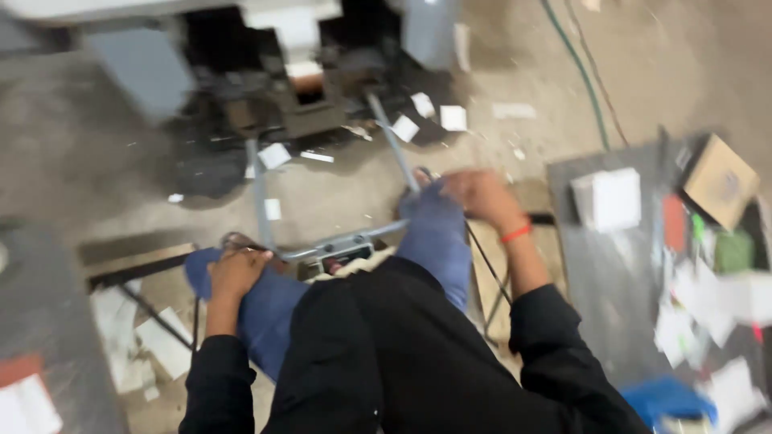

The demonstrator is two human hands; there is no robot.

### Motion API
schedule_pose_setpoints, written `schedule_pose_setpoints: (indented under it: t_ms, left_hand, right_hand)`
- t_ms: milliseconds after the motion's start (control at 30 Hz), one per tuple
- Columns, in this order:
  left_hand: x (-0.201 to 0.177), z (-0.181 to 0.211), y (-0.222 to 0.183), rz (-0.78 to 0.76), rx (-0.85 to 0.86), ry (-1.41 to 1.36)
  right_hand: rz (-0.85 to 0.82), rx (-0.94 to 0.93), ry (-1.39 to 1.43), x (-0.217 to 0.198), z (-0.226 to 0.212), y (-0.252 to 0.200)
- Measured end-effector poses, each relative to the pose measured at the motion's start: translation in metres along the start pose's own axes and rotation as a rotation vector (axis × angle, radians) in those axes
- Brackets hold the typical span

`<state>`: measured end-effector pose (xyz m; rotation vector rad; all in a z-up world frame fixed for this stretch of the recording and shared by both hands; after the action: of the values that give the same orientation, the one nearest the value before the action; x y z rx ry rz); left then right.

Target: Manually feeding paper sheets into a small press or laminating machine and removing them.

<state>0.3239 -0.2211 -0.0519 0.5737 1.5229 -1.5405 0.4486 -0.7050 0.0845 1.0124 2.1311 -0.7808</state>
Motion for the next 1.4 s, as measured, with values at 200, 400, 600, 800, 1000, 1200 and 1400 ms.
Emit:
schedule_pose_setpoints:
  t_ms: [200, 400, 600, 800, 1000, 1200, 1400]
  left_hand:
    - [0.101, 0.032, 0.068, -0.173, 0.33, -0.909]
    - [0.091, 0.023, 0.047, -0.17, 0.159, -0.668]
    - [0.097, 0.014, 0.057, -0.176, 0.054, -0.627]
    - [0.014, 0.065, 0.032, 0.153, 0.417, -0.647]
    - [-0.189, 0.172, -0.032, 0.332, 0.763, -0.528]
    - [-0.24, 0.227, 0.013, 0.643, 0.943, -0.469]
    - [-0.129, 0.2, 0.005, 0.426, 0.503, 0.279]
  right_hand:
    - [0.99, 0.239, -0.502, -0.147, 0.103, -0.178]
    - [0.633, 0.784, -0.535, -0.139, 0.13, -0.22]
    - [0.612, 0.86, -0.125, -0.131, 0.144, -0.231]
    - [0.655, 0.796, -0.653, -0.114, 0.187, -0.239]
    - [1.01, 0.475, -0.759, -0.167, 0.073, -0.173]
    - [0.932, -0.235, -0.219, -0.084, -0.065, 0.028]
    - [0.599, -0.371, -0.064, 0.049, -0.138, 0.157]
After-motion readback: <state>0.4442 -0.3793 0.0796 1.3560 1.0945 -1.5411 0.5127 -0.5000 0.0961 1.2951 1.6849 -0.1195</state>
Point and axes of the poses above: each hand's wrist, its own y-axis towards the middle knuckle, its own x-axis out of the palm, z = x × y, the point moved 7 cm from there along y, towards the middle knuckle, and after that the axes turned 5 degrees about y, right-handed, at the moved point
